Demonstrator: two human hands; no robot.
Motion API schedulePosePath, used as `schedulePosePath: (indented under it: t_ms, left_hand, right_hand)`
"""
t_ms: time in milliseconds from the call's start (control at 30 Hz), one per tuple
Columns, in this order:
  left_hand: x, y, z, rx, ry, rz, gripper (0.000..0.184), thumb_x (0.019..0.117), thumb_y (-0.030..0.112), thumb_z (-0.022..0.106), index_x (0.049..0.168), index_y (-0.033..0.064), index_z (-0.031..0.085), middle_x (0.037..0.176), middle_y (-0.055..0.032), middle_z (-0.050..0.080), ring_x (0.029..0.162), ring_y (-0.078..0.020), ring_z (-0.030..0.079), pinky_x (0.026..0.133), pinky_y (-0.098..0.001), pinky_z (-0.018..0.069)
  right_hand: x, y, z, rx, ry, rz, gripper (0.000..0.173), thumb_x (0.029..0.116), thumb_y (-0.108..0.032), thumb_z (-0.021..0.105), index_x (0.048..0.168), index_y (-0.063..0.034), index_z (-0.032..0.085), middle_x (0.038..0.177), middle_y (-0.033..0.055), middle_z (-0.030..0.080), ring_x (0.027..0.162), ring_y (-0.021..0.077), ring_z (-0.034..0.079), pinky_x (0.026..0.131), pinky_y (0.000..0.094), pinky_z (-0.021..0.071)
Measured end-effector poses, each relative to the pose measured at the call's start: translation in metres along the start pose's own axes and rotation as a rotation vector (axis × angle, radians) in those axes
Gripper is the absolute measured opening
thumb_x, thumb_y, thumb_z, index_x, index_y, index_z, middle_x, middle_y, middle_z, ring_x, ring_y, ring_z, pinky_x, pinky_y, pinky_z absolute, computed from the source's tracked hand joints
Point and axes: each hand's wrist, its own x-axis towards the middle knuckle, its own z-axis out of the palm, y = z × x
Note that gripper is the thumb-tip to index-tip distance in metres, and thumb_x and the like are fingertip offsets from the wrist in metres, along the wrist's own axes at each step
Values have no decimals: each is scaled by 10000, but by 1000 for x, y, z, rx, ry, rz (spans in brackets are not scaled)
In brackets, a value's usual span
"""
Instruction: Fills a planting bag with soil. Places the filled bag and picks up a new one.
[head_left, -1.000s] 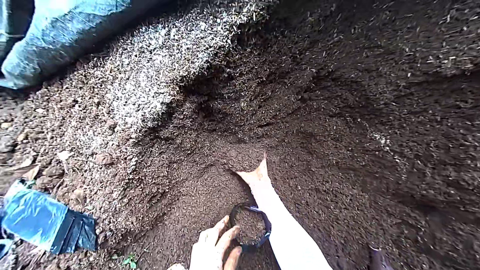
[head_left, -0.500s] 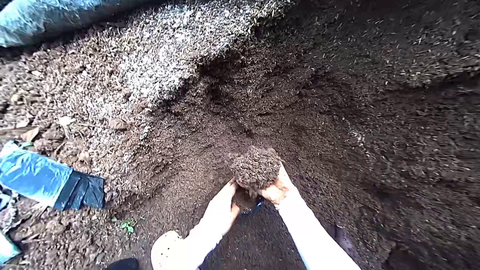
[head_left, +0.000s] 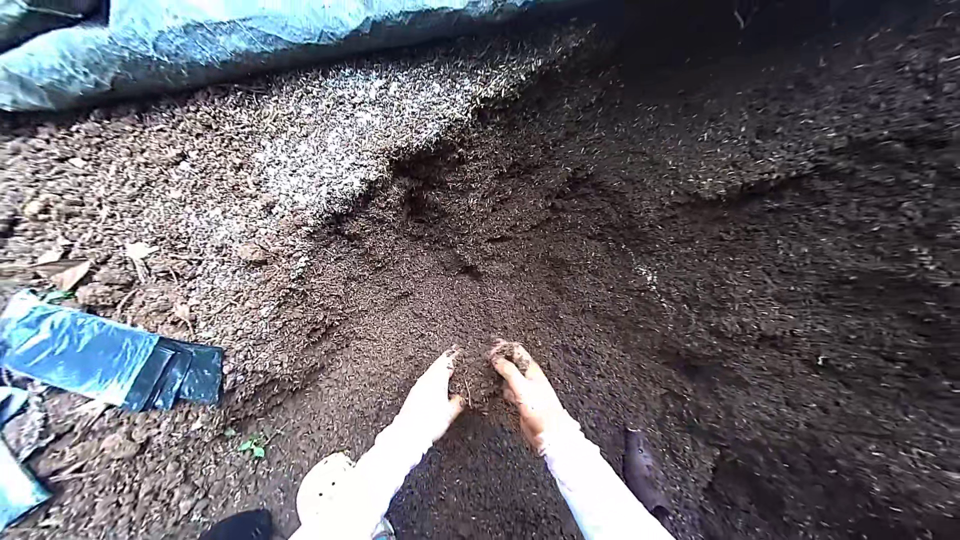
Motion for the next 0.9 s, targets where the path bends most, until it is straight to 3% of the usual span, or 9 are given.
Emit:
schedulePosePath:
  t_ms: [67, 133, 233, 367, 567, 667, 733, 833, 900]
  left_hand:
    - [-8, -9, -3, -36, 97, 31, 673, 944, 114, 633, 1570, 47, 397, 1632, -172, 376, 1497, -256, 398, 1236, -388, 316]
    - [-13, -12, -7, 21, 142, -118, 546, 1014, 268, 600, 1502, 59, 475, 1510, -169, 510, 1314, -280, 573, 1095, -461, 468]
    - [-9, -10, -8, 194, -17, -378, 626, 1042, 591, 463, 1340, 57, 594, 1274, -194, 661, 1214, -364, 637, 1001, -618, 489]
    - [8, 0, 0, 294, -127, -404, 522, 1103, 437, 375, 1325, 32, 617, 1319, -241, 641, 1265, -409, 609, 1016, -655, 471]
    - [-16, 58, -39, 283, -30, -300, 483, 1107, 401, 391, 1287, 26, 635, 1278, -245, 648, 1240, -408, 613, 1002, -646, 470]
    - [-42, 89, -54, 237, 28, -201, 434, 1107, 359, 407, 1207, 17, 656, 1158, -237, 676, 1142, -405, 646, 933, -644, 481]
    - [-44, 88, -50, 195, 56, -153, 397, 1100, 345, 425, 1149, 28, 660, 1072, -206, 681, 1066, -375, 660, 883, -617, 490]
    - [-12, 40, -20, 162, 33, -252, 430, 1084, 389, 440, 1244, 53, 658, 1171, -210, 684, 1134, -384, 652, 935, -638, 490]
    - [5, 11, -1, 289, -57, -408, 482, 1076, 444, 434, 1288, 72, 655, 1282, -218, 666, 1223, -407, 634, 966, -668, 493]
  right_hand:
    - [7, 10, -18, -362, 30, -130, 431, 1024, -164, 567, 1416, 14, 540, 1511, 231, 479, 1397, 276, 484, 1141, 398, 427]
    - [16, 18, -33, -678, 12, -102, 469, 1014, -288, 623, 1383, -3, 566, 1435, 250, 532, 1340, 337, 537, 1126, 470, 443]
    - [28, 31, -26, -907, -182, 136, 672, 1036, -542, 523, 1474, -32, 503, 1417, 232, 592, 1330, 375, 572, 1120, 582, 434]
    - [38, 29, -3, -1101, -200, 206, 500, 1118, -393, 317, 1458, -111, 551, 1401, 181, 627, 1315, 353, 595, 1071, 598, 460]
    - [-2, -32, -17, -1159, -134, 68, 474, 1122, -349, 328, 1433, -89, 575, 1355, 209, 646, 1281, 383, 612, 1052, 606, 467]
    - [-40, -56, -30, -1079, -28, -47, 444, 1116, -329, 355, 1261, -38, 658, 1170, 228, 702, 1151, 395, 663, 957, 628, 484]
    - [-45, -44, -32, -1002, 76, -159, 420, 1100, -286, 362, 1154, 0, 666, 1053, 225, 712, 1051, 385, 688, 886, 614, 496]
    - [-15, 7, -20, -910, 39, -45, 465, 1124, -259, 336, 1423, 14, 565, 1295, 258, 668, 1248, 400, 630, 1079, 585, 455]
    - [11, 47, -19, -982, -102, 116, 467, 1124, -337, 335, 1367, -42, 604, 1292, 231, 670, 1247, 388, 630, 1055, 602, 470]
